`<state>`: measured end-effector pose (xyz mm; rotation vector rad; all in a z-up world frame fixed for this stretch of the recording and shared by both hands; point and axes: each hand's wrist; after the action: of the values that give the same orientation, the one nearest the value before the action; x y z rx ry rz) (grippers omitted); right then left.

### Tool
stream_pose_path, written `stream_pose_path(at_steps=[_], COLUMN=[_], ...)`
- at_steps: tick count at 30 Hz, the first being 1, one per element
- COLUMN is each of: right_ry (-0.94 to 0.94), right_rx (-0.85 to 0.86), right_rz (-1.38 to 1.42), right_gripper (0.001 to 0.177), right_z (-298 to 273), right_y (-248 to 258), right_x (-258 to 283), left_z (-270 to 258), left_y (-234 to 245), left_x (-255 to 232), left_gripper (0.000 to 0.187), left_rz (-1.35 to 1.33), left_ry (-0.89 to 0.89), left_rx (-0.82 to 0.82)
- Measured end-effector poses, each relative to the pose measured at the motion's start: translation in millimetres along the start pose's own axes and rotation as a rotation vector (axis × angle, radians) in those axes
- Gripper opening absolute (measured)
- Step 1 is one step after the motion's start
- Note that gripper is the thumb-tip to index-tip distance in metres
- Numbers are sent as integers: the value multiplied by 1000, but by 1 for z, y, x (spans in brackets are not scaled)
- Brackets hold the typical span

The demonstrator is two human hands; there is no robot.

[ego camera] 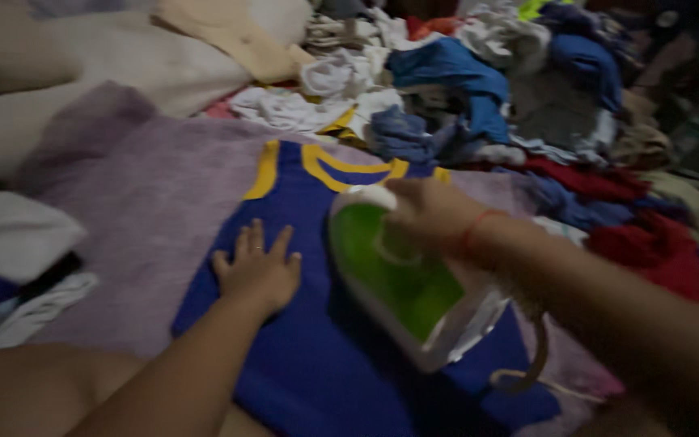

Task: The person irons a blue and white shirt and then a blue and yellow shirt on a bed. They use a green and white iron, smoothing the fabric and flipping the shirts to iron different sections.

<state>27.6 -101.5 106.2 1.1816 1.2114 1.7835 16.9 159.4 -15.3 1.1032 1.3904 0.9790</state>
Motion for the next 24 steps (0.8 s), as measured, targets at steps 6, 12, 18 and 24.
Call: stream_pose_path(at_steps=[6,12,18,24], right_ry=[-121,-215,-176,-170], right_rx=[22,94,96,182], right_rz=[31,88,103,173], right_gripper=[57,47,45,52], right_z=[3,66,117,81], right_y=[1,-1,-14,-4], right_x=[28,35,20,28], left_z=[3,10,12,11], left_y=[-8,6,23,35], left_x=[-7,-1,22,36], left_gripper=[63,56,44,38], left_rz=[-63,-145,-287,-466], left_ry=[11,205,238,322], left_rx=[-85,-344,-308,-261])
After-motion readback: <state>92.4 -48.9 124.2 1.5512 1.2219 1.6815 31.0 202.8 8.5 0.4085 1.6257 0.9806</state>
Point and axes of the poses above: each hand's wrist, its own z-axis towards the middle knuckle, its own y-axis out of the back of the hand, x = y × z, and after that the axes turned 1 degree about -y, right-handed
